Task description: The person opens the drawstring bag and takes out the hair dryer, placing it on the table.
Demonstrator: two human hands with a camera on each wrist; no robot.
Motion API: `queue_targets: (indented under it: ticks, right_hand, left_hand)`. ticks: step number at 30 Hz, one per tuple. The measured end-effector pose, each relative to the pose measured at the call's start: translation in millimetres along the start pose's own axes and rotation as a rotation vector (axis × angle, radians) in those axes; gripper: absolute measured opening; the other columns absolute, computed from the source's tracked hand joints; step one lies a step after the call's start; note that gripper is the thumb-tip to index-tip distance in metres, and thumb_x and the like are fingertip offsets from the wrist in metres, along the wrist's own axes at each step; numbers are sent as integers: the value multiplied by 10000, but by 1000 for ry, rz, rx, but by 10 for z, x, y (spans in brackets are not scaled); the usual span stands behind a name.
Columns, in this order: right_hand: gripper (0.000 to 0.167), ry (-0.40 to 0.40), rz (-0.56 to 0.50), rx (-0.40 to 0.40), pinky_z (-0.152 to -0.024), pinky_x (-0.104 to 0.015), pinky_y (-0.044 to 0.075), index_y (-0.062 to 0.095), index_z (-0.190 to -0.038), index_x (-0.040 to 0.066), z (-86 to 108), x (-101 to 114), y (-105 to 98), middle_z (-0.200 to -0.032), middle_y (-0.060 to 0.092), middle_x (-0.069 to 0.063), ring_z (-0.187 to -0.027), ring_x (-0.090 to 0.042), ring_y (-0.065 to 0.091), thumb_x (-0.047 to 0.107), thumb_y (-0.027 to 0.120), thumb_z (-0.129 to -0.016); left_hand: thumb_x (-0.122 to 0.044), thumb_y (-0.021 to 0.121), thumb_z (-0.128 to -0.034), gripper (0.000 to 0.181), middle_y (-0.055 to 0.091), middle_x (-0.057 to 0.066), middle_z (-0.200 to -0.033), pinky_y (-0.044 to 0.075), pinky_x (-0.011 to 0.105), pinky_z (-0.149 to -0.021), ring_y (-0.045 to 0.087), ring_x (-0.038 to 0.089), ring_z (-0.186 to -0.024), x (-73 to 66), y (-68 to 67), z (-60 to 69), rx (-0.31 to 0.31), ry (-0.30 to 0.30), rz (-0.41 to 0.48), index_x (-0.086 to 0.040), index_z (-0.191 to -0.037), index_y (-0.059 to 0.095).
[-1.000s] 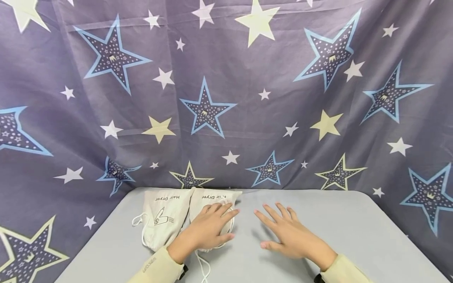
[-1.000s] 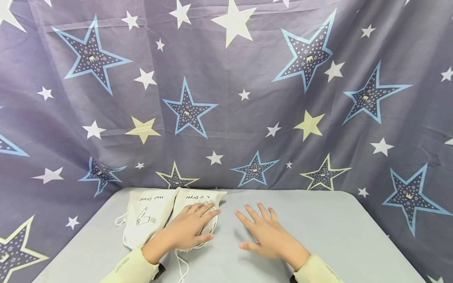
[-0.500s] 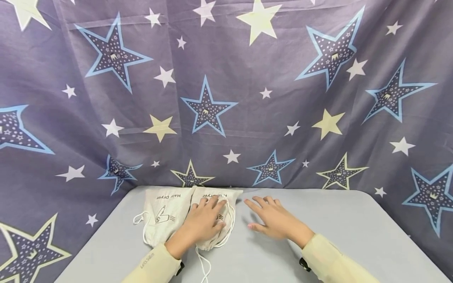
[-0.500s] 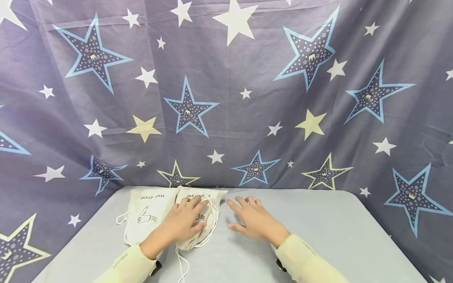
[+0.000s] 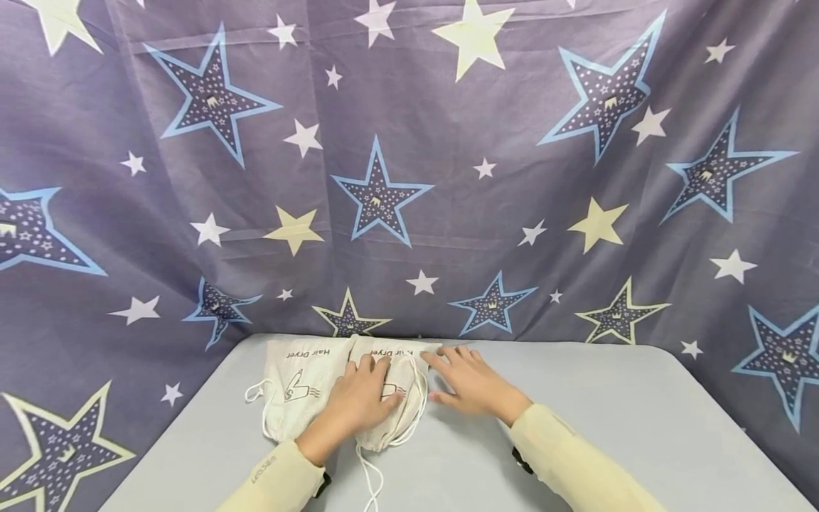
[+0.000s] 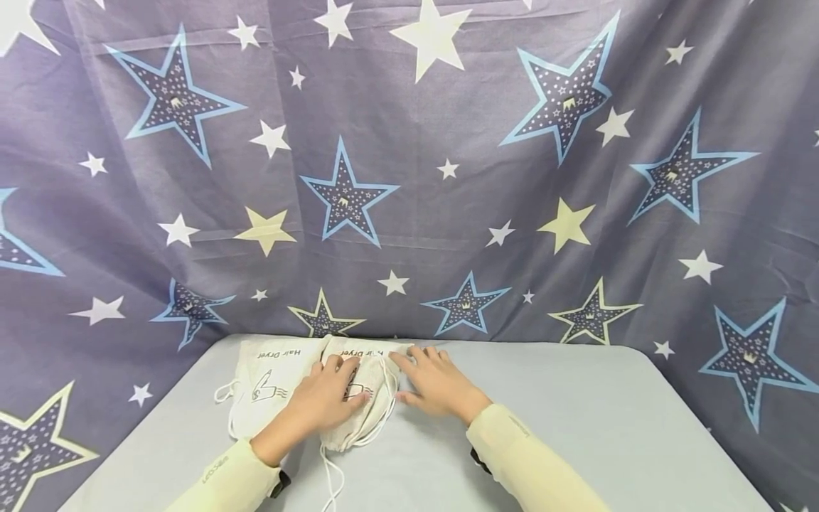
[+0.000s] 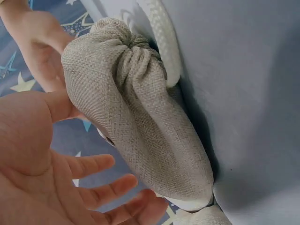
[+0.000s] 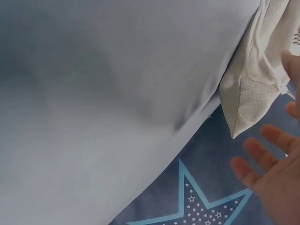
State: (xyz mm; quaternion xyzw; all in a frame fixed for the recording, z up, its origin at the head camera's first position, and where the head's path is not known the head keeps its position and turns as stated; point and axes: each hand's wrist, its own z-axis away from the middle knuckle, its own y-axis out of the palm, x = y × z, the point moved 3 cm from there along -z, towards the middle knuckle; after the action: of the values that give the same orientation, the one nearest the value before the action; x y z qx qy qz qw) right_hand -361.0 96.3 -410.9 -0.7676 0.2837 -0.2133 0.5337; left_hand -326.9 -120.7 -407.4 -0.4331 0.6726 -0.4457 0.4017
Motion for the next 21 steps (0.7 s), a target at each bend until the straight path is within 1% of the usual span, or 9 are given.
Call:
queue_targets:
  ticks: [3, 5, 7, 10, 13, 17, 21]
  right_hand:
    - [771, -42, 26, -32, -1022, -588, 416, 408, -1555, 150, -101, 11, 7, -1470, 453, -182, -1249, -380, 479, 432, 736, -916]
    - [788, -63, 49, -28, -1049, -583, 399, 413, -1553, 172, -174, 28, 11, -1516, 403, -178, -1280, -376, 450, 439, 756, -896]
    - [813, -83, 76, -5, -1069, -582, 386, 413, -1555, 196, -248, 51, 16, -1554, 361, -173, -1311, -375, 426, 463, 769, -874]
    - [853, -99, 96, 45, -1083, -581, 375, 409, -1557, 229, -353, 86, 21, -1578, 339, -154, -1351, -377, 400, 500, 783, -840]
    - [901, -81, 70, 94, -1093, -581, 360, 401, -1559, 241, -428, 102, 24, -1584, 330, -155, -1371, -386, 379, 514, 808, -803]
    - [928, -46, 0, 145, -1124, -590, 330, 408, -1552, 261, -480, 113, 45, -1591, 323, -164, -1399, -393, 354, 504, 843, -768]
    - [920, -46, -25, 179, -1144, -594, 320, 423, -1544, 291, -507, 137, 103, -1602, 324, -159, -1420, -399, 348, 535, 837, -760]
  left_hand:
    - [-465, 697, -908, 698, 533, 224, -1300, 527, 571, -823, 530, 441, -1128, -10, -11, 29, 22, -14, 12, -71, -1455, 517]
    - [-456, 688, -916, 678, 536, 223, -1289, 528, 575, -818, 532, 447, -1122, -21, -10, 49, 33, -17, 16, -67, -1445, 521]
    - [-444, 685, -922, 661, 538, 224, -1278, 529, 584, -809, 533, 453, -1119, -30, -12, 67, 40, -19, 20, -62, -1437, 523]
    - [-429, 693, -920, 647, 538, 223, -1263, 530, 591, -800, 533, 452, -1113, -31, -12, 88, 45, -22, 30, -55, -1423, 530]
    - [-419, 697, -917, 644, 537, 220, -1254, 530, 584, -814, 534, 447, -1103, -24, -10, 105, 45, -18, 47, -52, -1420, 534]
    - [-403, 706, -908, 644, 535, 216, -1231, 517, 573, -849, 535, 438, -1068, -9, -13, 129, 40, 0, 76, -42, -1414, 539]
    - [-387, 719, -903, 643, 531, 208, -1227, 503, 561, -870, 531, 404, -1033, 8, -16, 142, 52, 12, 105, -38, -1413, 540]
